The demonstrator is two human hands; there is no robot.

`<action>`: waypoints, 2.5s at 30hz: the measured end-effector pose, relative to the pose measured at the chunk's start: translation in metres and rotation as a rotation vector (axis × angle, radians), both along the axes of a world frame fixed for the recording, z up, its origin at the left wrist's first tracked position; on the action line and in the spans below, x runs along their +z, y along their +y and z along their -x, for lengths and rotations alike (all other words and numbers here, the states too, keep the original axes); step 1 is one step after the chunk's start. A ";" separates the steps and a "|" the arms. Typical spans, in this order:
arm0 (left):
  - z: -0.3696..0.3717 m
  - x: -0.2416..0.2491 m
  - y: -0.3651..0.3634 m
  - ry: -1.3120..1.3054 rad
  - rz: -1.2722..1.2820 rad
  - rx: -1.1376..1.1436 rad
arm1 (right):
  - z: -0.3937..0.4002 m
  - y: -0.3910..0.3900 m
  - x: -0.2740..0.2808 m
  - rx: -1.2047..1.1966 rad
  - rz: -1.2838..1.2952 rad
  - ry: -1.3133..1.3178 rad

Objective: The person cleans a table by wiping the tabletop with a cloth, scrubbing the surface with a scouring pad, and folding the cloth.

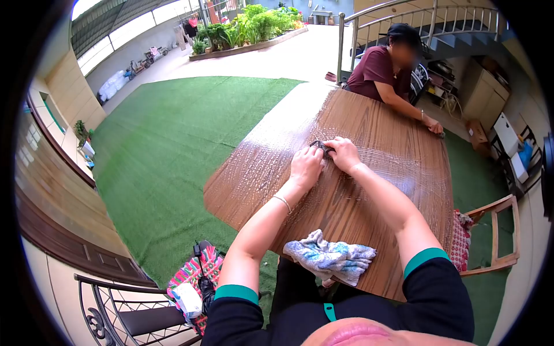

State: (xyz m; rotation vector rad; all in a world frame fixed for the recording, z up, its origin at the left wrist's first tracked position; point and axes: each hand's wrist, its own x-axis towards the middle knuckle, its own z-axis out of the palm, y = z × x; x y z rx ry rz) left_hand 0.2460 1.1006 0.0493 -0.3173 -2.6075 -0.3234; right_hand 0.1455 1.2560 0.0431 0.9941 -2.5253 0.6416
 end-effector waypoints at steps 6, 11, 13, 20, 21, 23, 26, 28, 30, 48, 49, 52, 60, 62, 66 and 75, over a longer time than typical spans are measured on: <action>0.066 -0.024 -0.003 -0.138 0.032 0.104 | 0.053 -0.017 -0.008 -0.163 -0.070 -0.064; 0.048 -0.014 0.002 -0.300 -0.007 0.101 | 0.016 -0.003 0.006 -0.134 0.076 -0.214; 0.033 -0.011 0.005 -0.187 -0.002 0.059 | -0.007 0.008 0.015 -0.107 0.037 -0.176; -0.030 0.017 0.029 -0.126 -0.011 -0.190 | -0.087 0.054 0.012 -0.045 -0.050 -0.153; -0.044 0.024 0.035 -0.164 0.020 -0.194 | -0.101 0.063 0.011 0.007 -0.054 -0.090; -0.071 0.029 0.049 -0.218 0.053 -0.222 | -0.132 0.084 0.005 0.036 -0.056 -0.046; -0.100 0.040 0.065 -0.221 0.022 -0.316 | -0.169 0.110 0.015 0.160 -0.002 -0.086; -0.116 0.040 0.072 -0.274 -0.041 -0.382 | -0.187 0.125 0.016 0.216 0.015 -0.119; -0.125 0.040 0.077 -0.264 -0.026 -0.432 | -0.199 0.137 0.020 0.253 0.005 -0.140; 0.131 0.004 0.059 -0.117 0.220 0.078 | 0.050 0.050 -0.015 -0.263 -0.004 -0.116; 0.135 0.009 0.061 -0.147 0.221 0.089 | 0.058 0.048 -0.012 -0.291 0.007 -0.118; 0.144 -0.005 0.058 -0.102 0.027 0.012 | 0.062 0.050 -0.006 -0.180 0.169 -0.152; 0.058 0.009 0.074 -0.045 0.272 -0.195 | -0.021 0.098 -0.010 -0.107 0.052 -0.122; 0.024 0.015 0.087 -0.063 0.244 -0.268 | -0.055 0.119 -0.008 -0.039 0.060 -0.084; -0.056 0.028 0.121 -0.161 0.253 -0.410 | -0.137 0.168 0.003 0.047 0.040 -0.111; -0.198 0.065 0.075 -0.283 -0.053 -0.500 | -0.275 0.315 0.034 -0.245 -0.067 -0.263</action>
